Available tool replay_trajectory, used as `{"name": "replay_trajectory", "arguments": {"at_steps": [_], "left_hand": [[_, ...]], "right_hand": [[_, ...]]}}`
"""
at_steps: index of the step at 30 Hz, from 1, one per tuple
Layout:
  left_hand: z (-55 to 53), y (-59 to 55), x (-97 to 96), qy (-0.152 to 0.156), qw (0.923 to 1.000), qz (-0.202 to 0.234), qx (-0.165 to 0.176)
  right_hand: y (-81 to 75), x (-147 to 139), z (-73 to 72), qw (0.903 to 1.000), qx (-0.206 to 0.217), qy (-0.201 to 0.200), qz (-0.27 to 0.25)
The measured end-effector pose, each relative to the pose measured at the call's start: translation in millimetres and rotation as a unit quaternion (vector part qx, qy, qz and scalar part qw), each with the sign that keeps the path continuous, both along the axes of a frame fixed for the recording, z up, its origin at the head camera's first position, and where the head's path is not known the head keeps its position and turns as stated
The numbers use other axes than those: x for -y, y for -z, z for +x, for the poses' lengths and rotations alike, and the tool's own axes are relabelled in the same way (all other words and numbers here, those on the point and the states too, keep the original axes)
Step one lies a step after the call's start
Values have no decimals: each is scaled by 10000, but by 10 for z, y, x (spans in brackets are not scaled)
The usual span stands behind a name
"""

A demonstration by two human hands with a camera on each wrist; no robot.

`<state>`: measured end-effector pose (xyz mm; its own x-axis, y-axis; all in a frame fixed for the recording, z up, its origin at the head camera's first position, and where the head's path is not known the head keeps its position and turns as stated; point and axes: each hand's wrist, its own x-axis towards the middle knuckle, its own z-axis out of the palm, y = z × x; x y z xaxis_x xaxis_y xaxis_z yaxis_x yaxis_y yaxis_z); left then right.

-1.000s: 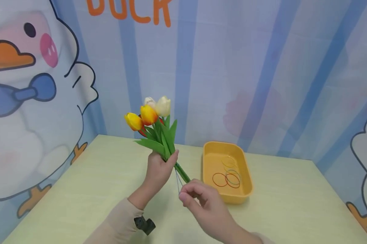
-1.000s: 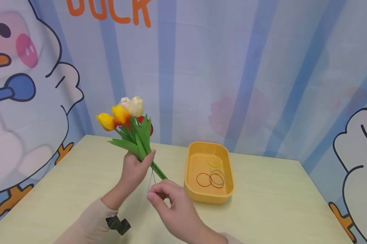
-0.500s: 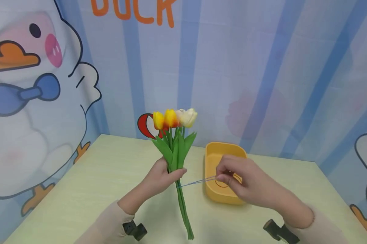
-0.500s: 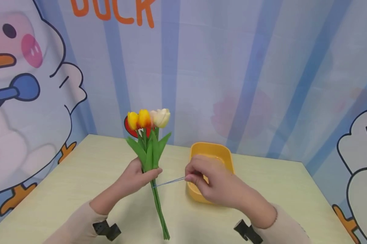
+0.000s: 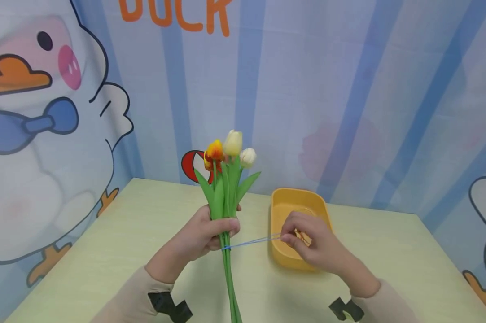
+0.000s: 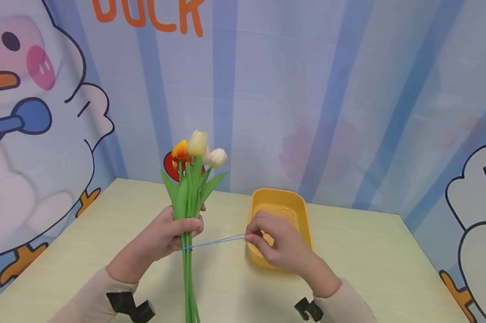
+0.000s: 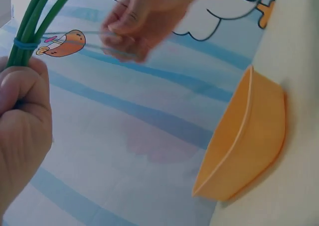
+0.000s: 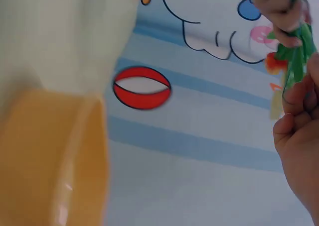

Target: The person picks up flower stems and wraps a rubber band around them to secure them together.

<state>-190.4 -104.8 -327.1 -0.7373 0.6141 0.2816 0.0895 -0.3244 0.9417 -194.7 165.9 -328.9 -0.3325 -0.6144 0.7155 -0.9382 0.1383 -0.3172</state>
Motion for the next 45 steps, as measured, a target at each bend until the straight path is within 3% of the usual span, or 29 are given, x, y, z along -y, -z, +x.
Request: {"name": "replay_trajectory", "arguments": {"at_steps": [5,8,12,16,17,19,21,23,24,27,29,35,40,42,45], "left_hand": [[-7,4,-86,-57,9985,497,200],[-1,0,-147,-325,9964,654,423],[-5,10,-244,-744,9918,843,614],[-13,42,-326,-1148,9862,966,701],[-15,54,-343,-1272,9845,982,703],[-22,78,-372,-1558,9807,994,643],[-30,100,-394,-1924,9755,922,530],[-39,122,-412,-2295,9692,803,386],[-42,131,-419,-2476,9657,722,309],[-45,155,-435,-2887,9563,470,-16],[-43,172,-442,-3129,9487,227,-384],[-36,236,-435,-3476,9199,-663,-1692],[-29,262,-402,-3372,9125,-962,-2108],[-29,263,-387,-3291,9141,-1053,-2123],[-27,248,-365,-3064,9225,-1248,-1988]], "right_hand": [[347,202,14,9953,864,-154,-404],[508,362,60,9850,1547,-299,-710],[640,585,160,9615,2439,-467,-1177],[685,810,317,9503,2773,-134,-1409],[682,864,368,9410,3059,66,-1448],[678,965,466,9103,3815,492,-1533],[673,1049,562,8583,4713,785,-1871],[661,1121,653,7990,5480,974,-2277],[652,1148,692,7801,5663,1021,-2456],[588,1195,784,7580,5790,1075,-2803],[515,1187,826,7556,5820,1130,-2785],[276,1036,869,7810,5704,1191,-2249],[64,824,849,7908,5727,1214,-1787],[-17,706,824,8115,5567,1118,-1377],[-118,515,759,8606,4986,856,-589]]}}
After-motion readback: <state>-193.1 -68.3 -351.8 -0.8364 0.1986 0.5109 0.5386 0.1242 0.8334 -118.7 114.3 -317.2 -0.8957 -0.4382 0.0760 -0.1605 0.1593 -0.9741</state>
